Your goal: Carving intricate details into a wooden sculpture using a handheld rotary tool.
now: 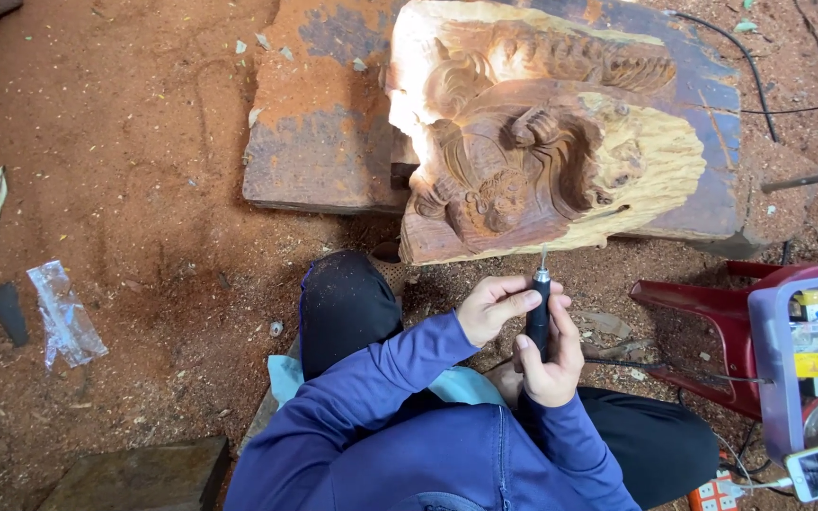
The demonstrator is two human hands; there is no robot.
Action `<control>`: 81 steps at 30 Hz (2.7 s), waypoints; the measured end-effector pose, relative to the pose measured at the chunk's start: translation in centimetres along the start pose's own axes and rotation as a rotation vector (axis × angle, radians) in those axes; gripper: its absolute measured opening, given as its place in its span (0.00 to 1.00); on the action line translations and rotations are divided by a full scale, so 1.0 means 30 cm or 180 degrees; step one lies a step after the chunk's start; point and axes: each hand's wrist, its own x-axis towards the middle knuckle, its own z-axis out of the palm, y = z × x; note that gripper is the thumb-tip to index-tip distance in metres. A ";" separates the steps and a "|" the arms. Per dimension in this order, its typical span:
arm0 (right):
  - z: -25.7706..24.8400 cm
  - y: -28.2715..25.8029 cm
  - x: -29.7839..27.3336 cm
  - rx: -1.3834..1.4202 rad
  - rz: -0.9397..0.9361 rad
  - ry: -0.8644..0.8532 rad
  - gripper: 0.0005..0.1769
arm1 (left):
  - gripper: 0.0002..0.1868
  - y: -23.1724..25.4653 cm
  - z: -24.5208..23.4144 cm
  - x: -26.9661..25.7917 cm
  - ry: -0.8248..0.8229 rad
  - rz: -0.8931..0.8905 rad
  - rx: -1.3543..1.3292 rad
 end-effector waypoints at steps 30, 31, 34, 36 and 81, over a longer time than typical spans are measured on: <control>0.064 -0.130 -0.065 0.0112 0.0185 -0.0496 0.38 | 0.20 0.019 -0.056 -0.089 -0.0687 -0.0146 0.0305; 0.050 -0.113 -0.079 -0.0018 0.0342 -0.0441 0.39 | 0.20 0.012 -0.050 -0.089 -0.0623 -0.0120 0.0452; 0.048 -0.143 -0.064 0.0184 0.0361 -0.0484 0.38 | 0.20 -0.040 -0.047 -0.088 -0.0512 -0.0137 0.0392; 0.043 -0.151 -0.065 0.0072 0.0460 -0.0429 0.38 | 0.19 -0.042 -0.039 -0.086 -0.0514 -0.0122 0.0487; 0.149 -0.135 0.127 -0.0032 0.0034 -0.0836 0.33 | 0.10 0.023 -0.100 -0.060 0.1049 0.0889 0.0581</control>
